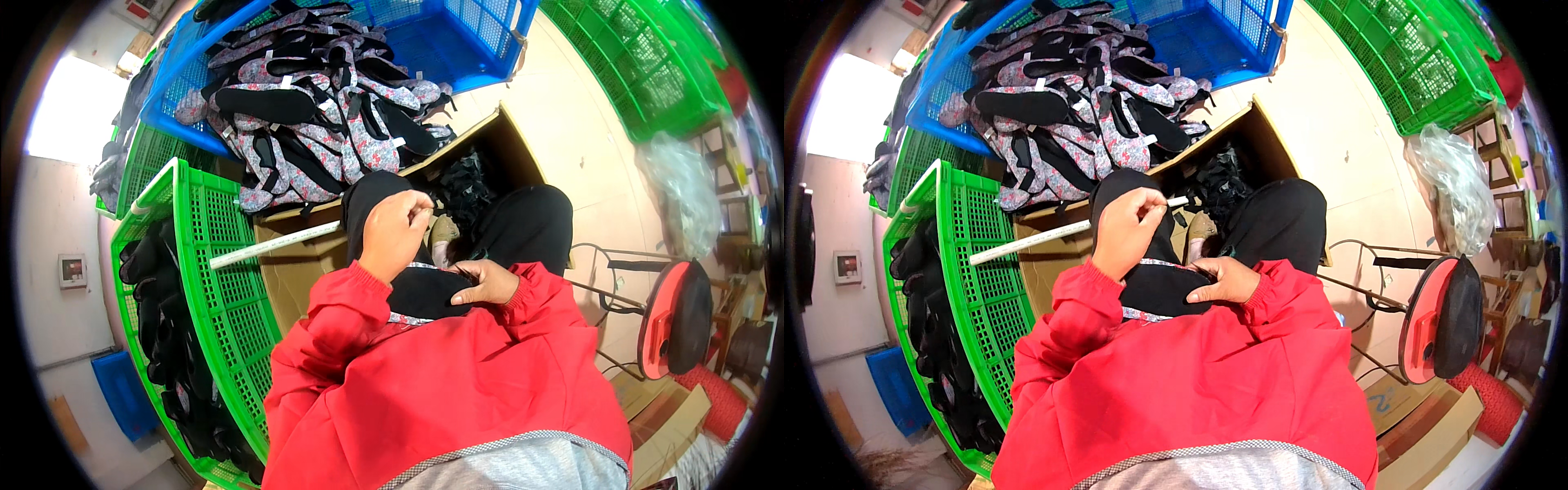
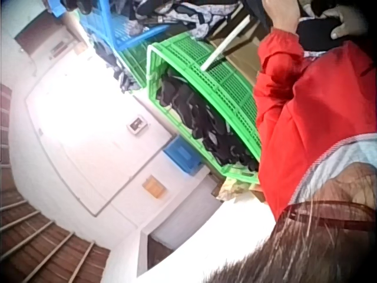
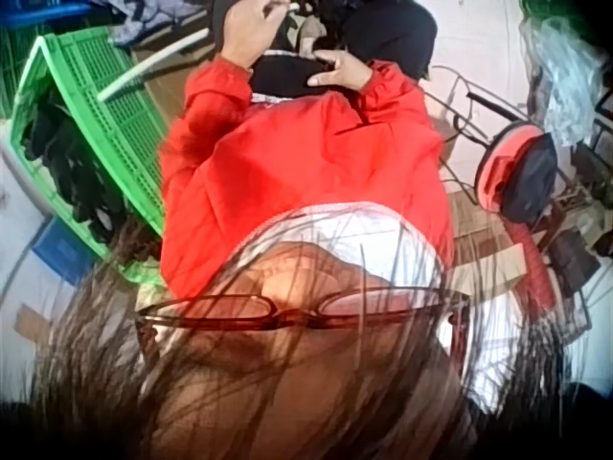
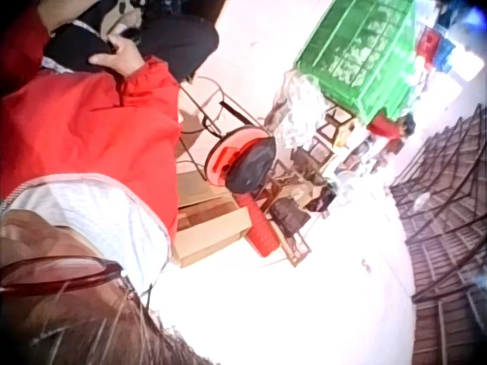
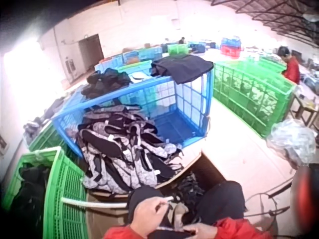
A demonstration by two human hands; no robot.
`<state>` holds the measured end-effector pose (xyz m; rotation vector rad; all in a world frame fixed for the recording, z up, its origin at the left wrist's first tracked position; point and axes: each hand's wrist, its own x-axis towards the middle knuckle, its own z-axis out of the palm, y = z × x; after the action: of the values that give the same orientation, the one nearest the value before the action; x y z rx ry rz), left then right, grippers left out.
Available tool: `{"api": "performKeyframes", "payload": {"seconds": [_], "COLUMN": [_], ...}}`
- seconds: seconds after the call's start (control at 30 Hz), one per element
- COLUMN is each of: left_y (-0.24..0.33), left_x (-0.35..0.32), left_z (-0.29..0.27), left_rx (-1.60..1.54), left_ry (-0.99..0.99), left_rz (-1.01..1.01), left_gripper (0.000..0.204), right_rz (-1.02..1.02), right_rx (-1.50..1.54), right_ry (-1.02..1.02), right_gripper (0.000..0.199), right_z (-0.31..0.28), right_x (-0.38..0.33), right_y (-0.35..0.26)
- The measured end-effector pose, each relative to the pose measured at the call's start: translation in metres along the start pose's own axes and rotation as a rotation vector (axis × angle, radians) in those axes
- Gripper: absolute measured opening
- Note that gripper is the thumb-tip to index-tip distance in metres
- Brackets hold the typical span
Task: The person sits on the floor and assembles slippers by hand. They pick up a slipper upper and a sole, attach a small black strap to the upper, and then press the upper onto the sole. The person repeats this process for multiple slippers, placing the finished items into a green basket.
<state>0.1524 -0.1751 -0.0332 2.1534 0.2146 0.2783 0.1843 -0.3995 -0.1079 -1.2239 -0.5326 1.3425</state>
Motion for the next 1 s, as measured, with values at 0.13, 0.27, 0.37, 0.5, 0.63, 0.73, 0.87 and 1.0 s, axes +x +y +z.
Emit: {"api": "performKeyframes", "payload": {"seconds": [0.13,0.27,0.37,0.5,0.63,0.73,0.87,1.0], "left_y": [-0.021,-0.021,-0.023,0.004,0.019,0.025,0.044,0.09], "left_x": [0.02,0.026,0.018,-0.014,-0.04,-0.05,-0.066,-0.069], "left_z": [0.014,0.014,0.008,-0.012,-0.046,-0.06,-0.075,-0.087], "left_rx": [0.115,0.18,0.19,0.198,0.441,0.497,0.526,0.591], "left_ry": [0.032,0.023,0.099,-0.223,-0.534,-0.574,-0.495,-0.322], "left_rz": [0.126,0.05,0.182,0.054,0.135,0.172,0.178,0.266], "left_gripper": [0.018,0.013,0.008,0.013,0.04,0.041,0.033,0.029], "right_rz": [-0.007,-0.022,-0.003,0.002,-0.011,-0.036,0.008,0.055], "right_rx": [0.03,0.05,0.028,-0.193,-0.084,0.031,0.238,0.355], "right_ry": [0.012,-0.007,-0.025,0.004,-0.108,-0.108,-0.084,-0.122], "right_gripper": [0.038,0.037,0.037,0.034,0.048,0.047,0.041,0.052], "right_z": [-0.002,-0.007,-0.009,-0.01,-0.018,-0.014,-0.019,-0.019], "right_x": [0.003,0.002,0.003,0.001,0.005,0.004,0.001,-0.004], "right_y": [0.011,0.016,0.018,0.006,0.02,0.019,0.016,0.015]}}
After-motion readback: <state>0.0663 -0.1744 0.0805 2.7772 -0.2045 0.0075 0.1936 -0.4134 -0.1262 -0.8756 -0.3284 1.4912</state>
